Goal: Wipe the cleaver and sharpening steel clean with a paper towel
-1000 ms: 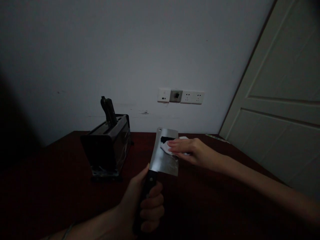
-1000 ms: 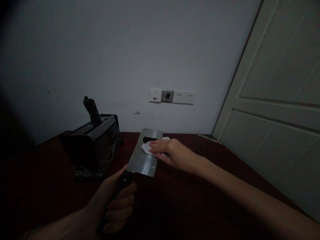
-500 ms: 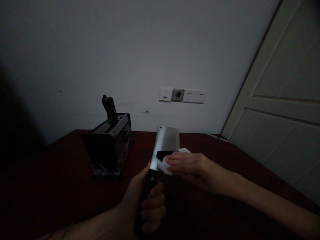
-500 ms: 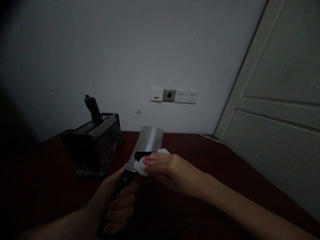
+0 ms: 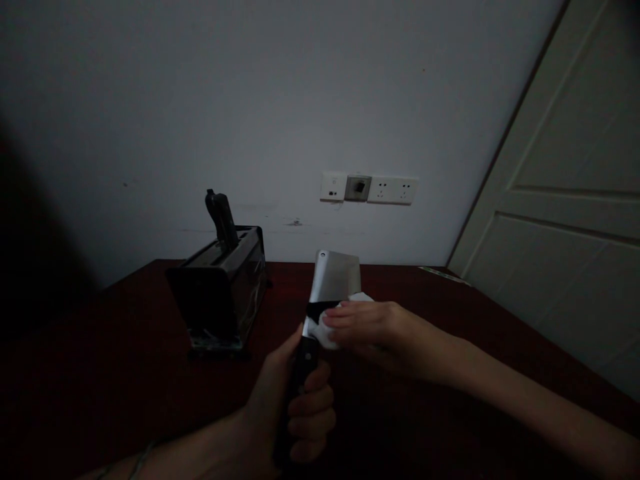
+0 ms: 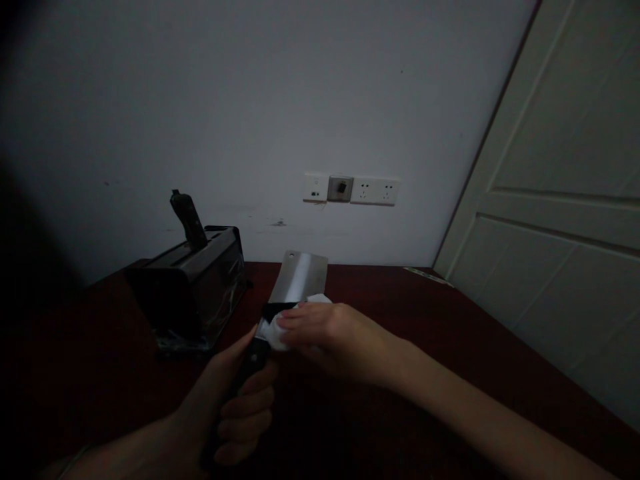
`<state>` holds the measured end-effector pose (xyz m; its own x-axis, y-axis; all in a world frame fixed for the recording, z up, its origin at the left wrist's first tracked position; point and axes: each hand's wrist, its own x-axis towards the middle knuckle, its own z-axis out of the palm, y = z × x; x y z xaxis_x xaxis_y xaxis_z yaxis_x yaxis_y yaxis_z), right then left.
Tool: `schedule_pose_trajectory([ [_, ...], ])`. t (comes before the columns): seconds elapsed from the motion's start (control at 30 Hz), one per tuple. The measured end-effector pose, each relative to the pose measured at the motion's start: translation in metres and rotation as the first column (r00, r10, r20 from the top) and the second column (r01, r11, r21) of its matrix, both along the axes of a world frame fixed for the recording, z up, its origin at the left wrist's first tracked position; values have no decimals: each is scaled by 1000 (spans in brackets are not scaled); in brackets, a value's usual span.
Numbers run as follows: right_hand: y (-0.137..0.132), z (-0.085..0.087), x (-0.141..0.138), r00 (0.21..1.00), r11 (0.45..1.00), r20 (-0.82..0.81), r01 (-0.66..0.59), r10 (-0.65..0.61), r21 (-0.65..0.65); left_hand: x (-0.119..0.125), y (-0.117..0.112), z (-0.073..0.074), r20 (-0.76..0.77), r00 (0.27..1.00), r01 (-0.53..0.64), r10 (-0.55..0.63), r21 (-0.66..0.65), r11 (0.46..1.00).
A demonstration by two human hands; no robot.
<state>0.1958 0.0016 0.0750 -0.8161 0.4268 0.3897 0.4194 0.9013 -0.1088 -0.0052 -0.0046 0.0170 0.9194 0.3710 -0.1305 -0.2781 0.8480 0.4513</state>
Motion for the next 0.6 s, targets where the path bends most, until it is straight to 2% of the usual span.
schedule_pose_trajectory([
  [0.1,5,3,4,998,998,0,57,-57,3,0,-1,0,20,1000,-2,2,3,1000],
  [0.23,4,1,0,1000,999,16,3,-3,-35,0,0,-3,-17,1000,5,-5,-27,1000],
  [0.3,5,-2,-1,1000,999,-2,24,-24,-44,1,1,-6,-24,1000,6,-7,-31,999],
  [0.43,14,-7,5,981,989,-119,148,-151,-31,4,2,-7,0,1000,-6,6,-25,1000],
  [0.6,17,-2,2,937,976,-275,213,-216,-43,13,4,4,6,999,-33,33,-5,999],
])
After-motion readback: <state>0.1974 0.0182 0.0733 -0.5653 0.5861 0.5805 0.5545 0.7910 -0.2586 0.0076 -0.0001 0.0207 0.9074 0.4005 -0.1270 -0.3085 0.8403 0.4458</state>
